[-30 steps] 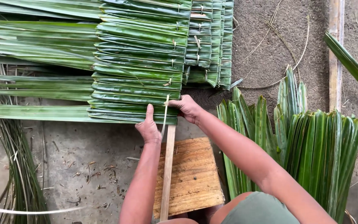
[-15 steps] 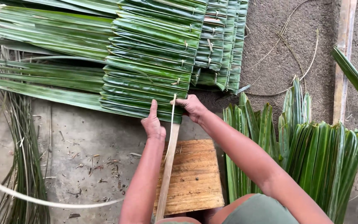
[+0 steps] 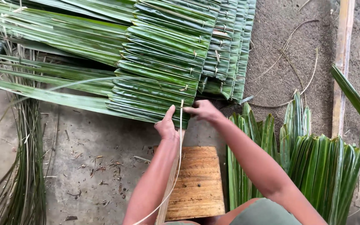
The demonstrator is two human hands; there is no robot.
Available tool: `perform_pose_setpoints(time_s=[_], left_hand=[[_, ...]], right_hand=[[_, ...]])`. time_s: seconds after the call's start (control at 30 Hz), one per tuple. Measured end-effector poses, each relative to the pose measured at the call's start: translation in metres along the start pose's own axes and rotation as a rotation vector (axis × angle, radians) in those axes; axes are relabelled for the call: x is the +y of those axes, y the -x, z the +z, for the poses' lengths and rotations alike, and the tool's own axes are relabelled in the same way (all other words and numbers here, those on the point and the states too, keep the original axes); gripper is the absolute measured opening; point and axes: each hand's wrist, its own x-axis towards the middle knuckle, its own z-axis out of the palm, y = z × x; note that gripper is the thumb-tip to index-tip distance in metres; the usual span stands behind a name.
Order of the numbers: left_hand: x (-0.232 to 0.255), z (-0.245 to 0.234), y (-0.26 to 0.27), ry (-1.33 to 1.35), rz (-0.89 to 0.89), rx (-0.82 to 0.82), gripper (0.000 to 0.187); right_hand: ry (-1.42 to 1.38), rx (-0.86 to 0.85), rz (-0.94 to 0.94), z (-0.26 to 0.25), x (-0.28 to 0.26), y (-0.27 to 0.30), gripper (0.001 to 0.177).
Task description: Weaving palm leaves over a wooden slat to create a thatched mat
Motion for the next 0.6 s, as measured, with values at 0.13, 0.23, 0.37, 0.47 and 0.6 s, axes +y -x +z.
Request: perform_pose_setpoints(time_s=[0.13, 0.23, 0.37, 0.47, 0.6], left_hand=[[-0.007, -0.004, 0.013, 0.014, -0.018, 0.001, 0.064], [-0.011, -0.009, -0.004, -0.069, 0.028, -0.021, 0.062], [-0.001, -0.007, 0.003, -0.069, 0.04, 0.009, 0.059], [-0.012, -0.009, -0.016, -0.017, 0.051, 0.035, 0.059], [-0.011, -0.008, -0.017, 0.036, 0.051, 0.053, 0.055]], right_hand=[[0.711, 0.262, -0.471, -0.02, -0.048, 0.022, 0.022], [0.647, 0.273, -0.943, 0.017, -0.066, -0.003, 0.022], [0.984, 0.105, -1.15, 0.06, -0.075, -0.031, 0.019], [1.092, 0.124, -1.136, 0.067, -0.065, -0.064, 0.019], [1.251, 0.249, -1.263, 0.071, -0.055, -0.079, 0.022]])
